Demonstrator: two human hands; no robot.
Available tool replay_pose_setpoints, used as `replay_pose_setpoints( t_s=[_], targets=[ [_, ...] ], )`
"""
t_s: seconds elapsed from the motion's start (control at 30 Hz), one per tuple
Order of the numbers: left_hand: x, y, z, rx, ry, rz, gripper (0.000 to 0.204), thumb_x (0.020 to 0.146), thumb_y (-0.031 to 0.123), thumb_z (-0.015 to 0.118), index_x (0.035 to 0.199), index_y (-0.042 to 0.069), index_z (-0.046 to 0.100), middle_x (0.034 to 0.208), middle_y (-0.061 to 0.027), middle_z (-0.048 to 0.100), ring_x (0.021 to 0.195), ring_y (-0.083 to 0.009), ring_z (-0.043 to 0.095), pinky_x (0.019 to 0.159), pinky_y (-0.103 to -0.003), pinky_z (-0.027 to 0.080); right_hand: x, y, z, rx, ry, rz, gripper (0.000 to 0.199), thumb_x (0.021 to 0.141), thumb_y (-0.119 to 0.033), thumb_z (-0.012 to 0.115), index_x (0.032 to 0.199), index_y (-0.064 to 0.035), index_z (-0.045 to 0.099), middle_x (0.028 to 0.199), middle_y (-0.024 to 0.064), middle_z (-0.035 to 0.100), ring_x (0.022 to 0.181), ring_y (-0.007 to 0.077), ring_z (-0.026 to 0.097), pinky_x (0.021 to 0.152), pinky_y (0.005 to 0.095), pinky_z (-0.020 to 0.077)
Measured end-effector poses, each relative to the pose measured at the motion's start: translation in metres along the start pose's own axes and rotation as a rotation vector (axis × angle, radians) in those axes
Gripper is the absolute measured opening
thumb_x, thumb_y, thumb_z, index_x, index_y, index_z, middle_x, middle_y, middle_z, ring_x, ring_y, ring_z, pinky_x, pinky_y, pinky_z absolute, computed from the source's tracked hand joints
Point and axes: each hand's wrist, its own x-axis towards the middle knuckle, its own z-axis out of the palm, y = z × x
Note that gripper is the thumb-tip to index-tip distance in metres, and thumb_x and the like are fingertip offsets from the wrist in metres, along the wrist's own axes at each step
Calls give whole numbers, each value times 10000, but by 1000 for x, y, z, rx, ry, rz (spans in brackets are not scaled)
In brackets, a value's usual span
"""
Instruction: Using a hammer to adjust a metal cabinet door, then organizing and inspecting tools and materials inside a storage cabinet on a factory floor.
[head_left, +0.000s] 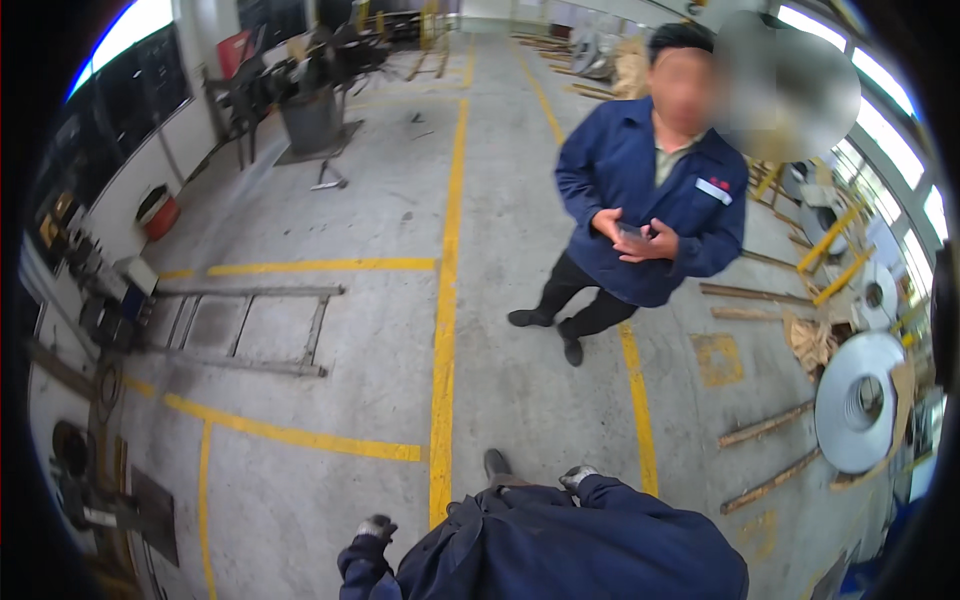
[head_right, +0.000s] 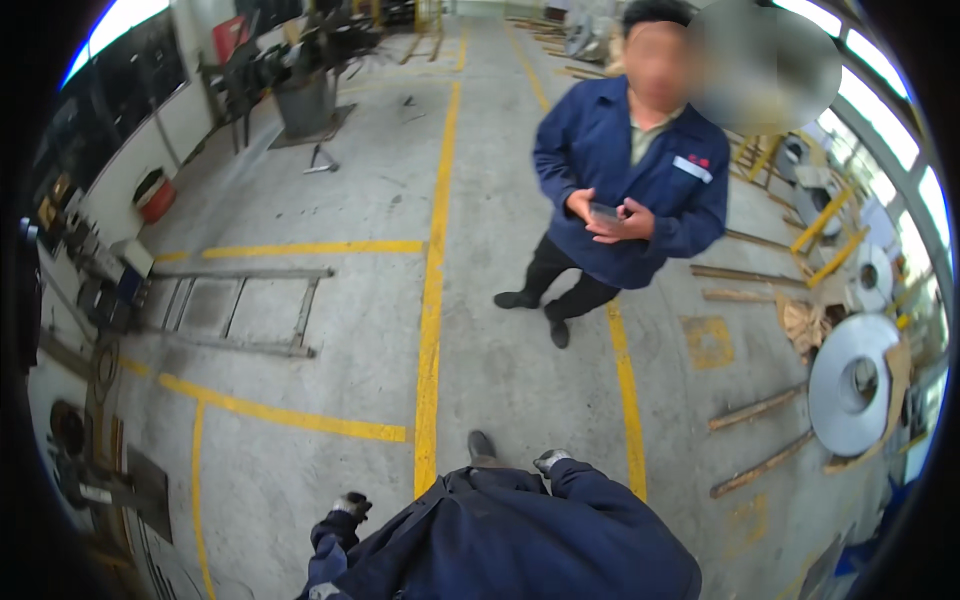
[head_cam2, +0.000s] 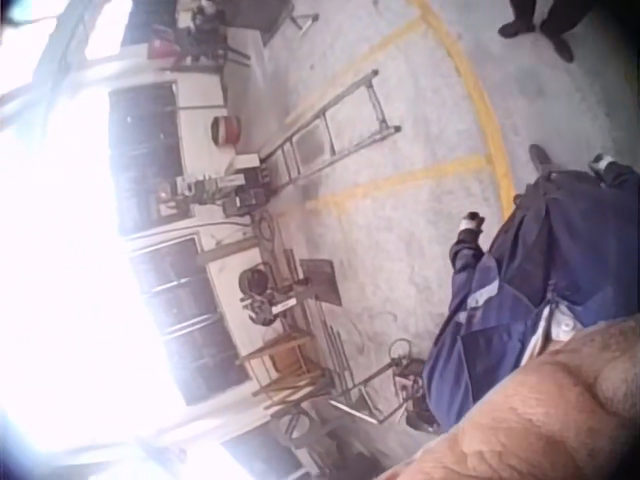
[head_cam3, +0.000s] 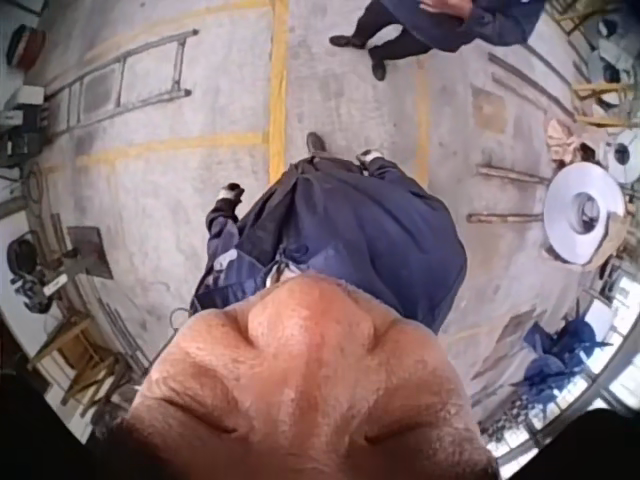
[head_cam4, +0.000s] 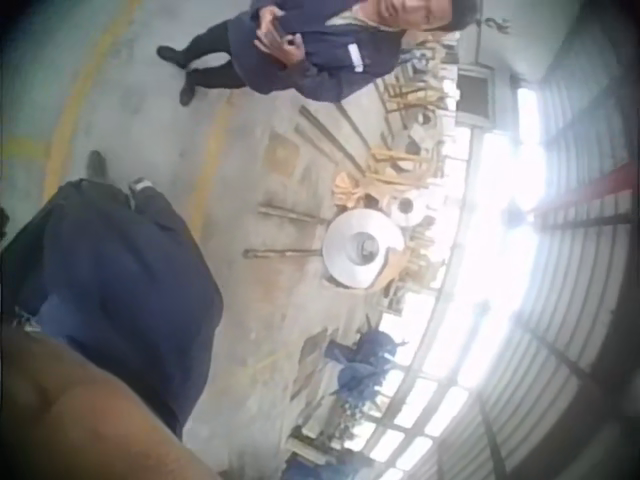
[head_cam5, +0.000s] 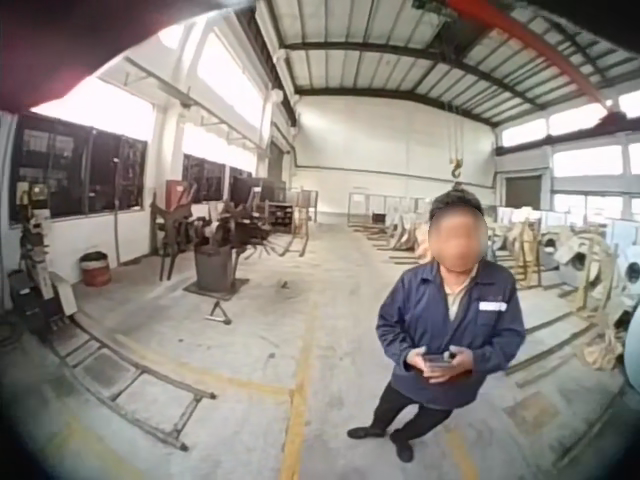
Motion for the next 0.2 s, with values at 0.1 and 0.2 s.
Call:
replay_pose_setpoints(
  t_s=[0.1, 0.2],
  targets=[
    [26, 54, -14, 142, -61, 103, 431, 761, 252, 690, 1097, -4, 606, 864, -163, 679, 617, -214, 656, 586, -332, 524, 31, -10, 10, 64, -75, 67, 378, 828, -305, 607, 1062, -9, 643, 939, 120, 685, 801, 203, 656, 705, 326, 520],
    [32, 94, -53, 201, -48, 84, 447, 748, 268, 718, 1121, 47, 610, 908, -150, 687, 689, -235, 672, 661, -331, 532, 110, -13, 41, 56, -191, 115, 355, 851, -336, 586, 1056, -56, 662, 846, 118, 688, 705, 199, 663, 665, 329, 518]
  ],
)
